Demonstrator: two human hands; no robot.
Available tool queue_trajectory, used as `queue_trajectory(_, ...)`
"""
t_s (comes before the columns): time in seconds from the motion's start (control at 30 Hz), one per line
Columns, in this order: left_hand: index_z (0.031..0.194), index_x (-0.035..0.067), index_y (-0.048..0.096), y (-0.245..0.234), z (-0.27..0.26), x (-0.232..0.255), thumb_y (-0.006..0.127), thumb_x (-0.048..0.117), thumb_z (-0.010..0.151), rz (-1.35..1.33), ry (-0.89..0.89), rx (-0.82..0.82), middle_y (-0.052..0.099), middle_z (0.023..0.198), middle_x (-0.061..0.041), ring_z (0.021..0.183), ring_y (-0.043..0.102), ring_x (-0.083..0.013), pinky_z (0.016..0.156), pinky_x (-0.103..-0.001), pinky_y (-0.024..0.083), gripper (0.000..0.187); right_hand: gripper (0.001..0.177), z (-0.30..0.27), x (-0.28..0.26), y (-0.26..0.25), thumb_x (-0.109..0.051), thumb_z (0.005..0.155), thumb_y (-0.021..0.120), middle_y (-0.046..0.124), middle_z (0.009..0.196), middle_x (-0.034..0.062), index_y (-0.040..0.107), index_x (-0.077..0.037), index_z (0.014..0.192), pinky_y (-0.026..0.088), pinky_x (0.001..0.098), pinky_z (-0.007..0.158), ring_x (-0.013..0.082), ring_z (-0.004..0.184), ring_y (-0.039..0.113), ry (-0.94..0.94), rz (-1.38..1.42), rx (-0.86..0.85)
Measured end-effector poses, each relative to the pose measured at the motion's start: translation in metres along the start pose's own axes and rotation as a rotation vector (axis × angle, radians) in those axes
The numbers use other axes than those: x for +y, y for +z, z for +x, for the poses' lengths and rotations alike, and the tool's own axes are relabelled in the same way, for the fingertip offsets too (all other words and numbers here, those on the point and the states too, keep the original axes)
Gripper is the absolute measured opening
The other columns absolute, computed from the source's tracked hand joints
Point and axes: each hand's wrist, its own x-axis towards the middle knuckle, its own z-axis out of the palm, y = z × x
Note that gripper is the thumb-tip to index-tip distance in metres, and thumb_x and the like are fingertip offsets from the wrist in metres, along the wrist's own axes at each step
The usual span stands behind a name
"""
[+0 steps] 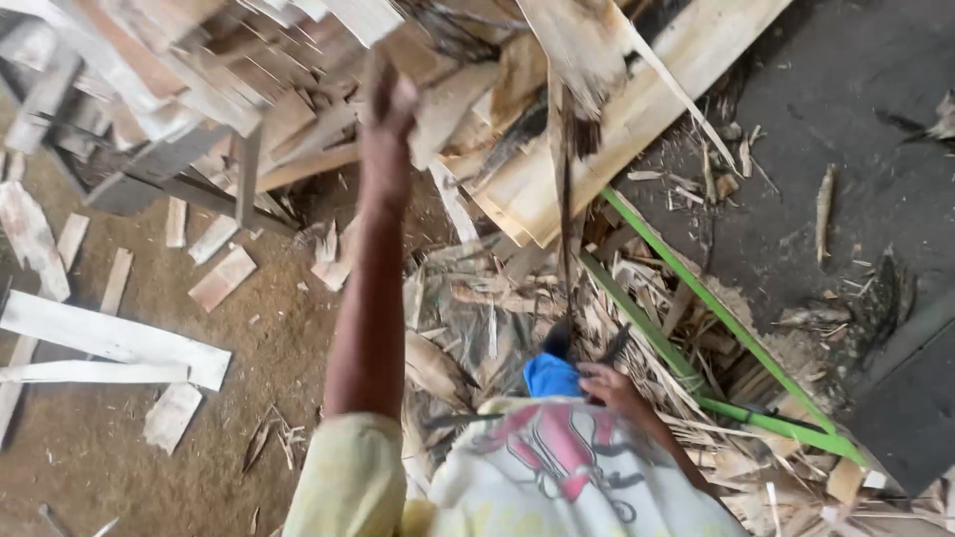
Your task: Trimming thin wood panels or veneer strips using a mechanical shear cutter.
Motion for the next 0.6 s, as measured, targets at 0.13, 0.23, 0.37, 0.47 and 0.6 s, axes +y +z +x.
queue_trajectory(0.13, 0.153, 0.009, 0.048, 0.061, -0.091, -0.21, 0.076, 0.028, 0.095, 0.465, -0.402, -0.027, 0.043, 0.162, -0.022, 0.15, 0.039, -0.0366, 0.122, -0.056, 0.033, 0.067, 0.054, 0.041, -0.072, -0.018, -0.028, 0.093, 0.074, 0.076, 0.117, 0.0122, 0.058, -0.013, 0.141, 0.062, 0.0297, 0.085, 0.0186, 0.104, 0.073, -0.037, -0.032, -0.1)
queue_trajectory(0.23, 0.156, 0.006, 0.036, 0.092, -0.129, -0.226, 0.072, 0.029, 0.088, 0.39, -0.725, -0.016, 0.052, 0.151, -0.021, 0.132, 0.061, -0.0344, 0.114, -0.049, 0.046, 0.081, 0.053, 0.022, -0.174, -0.014, -0.031, 0.092, 0.07, 0.071, 0.124, 0.0096, 0.059, -0.018, 0.142, 0.059, 0.0368, 0.084, 0.0196, 0.108, 0.069, 0.117, -0.256, 0.092)
queue_trajectory(0.37, 0.144, 0.004, 0.056, 0.114, -0.115, -0.187, 0.074, 0.026, 0.092, 0.685, -0.489, -0.026, 0.065, 0.131, -0.023, 0.12, 0.063, -0.0362, 0.104, -0.045, 0.05, 0.058, 0.054, 0.053, -0.237, -0.025, -0.033, 0.093, 0.069, 0.075, 0.119, 0.011, 0.057, -0.018, 0.143, 0.062, 0.0405, 0.077, 0.023, 0.098, 0.074, 0.051, -0.393, 0.251)
queue_trajectory(0.47, 0.138, 0.01, 0.063, 0.126, -0.083, -0.176, 0.07, 0.027, 0.094, 0.729, -0.48, -0.081, 0.074, 0.118, -0.019, 0.107, 0.072, -0.0341, 0.093, -0.043, 0.057, 0.048, 0.058, 0.095, -0.295, -0.02, -0.031, 0.093, 0.071, 0.075, 0.117, 0.013, 0.055, -0.012, 0.145, 0.063, 0.0364, 0.077, 0.0245, 0.094, 0.075, -0.166, -0.523, 0.371)
queue_trajectory(0.6, 0.132, 0.015, 0.066, 0.142, -0.043, -0.177, 0.069, 0.029, 0.093, 0.691, -0.447, -0.204, 0.076, 0.113, -0.014, 0.092, 0.077, -0.0324, 0.083, -0.044, 0.059, 0.042, 0.065, 0.185, -0.333, -0.039, -0.019, 0.096, 0.075, 0.057, 0.148, 0.0262, 0.044, 0.0, 0.149, 0.053, 0.0478, 0.103, 0.0386, 0.129, 0.058, -0.685, -0.882, 0.634)
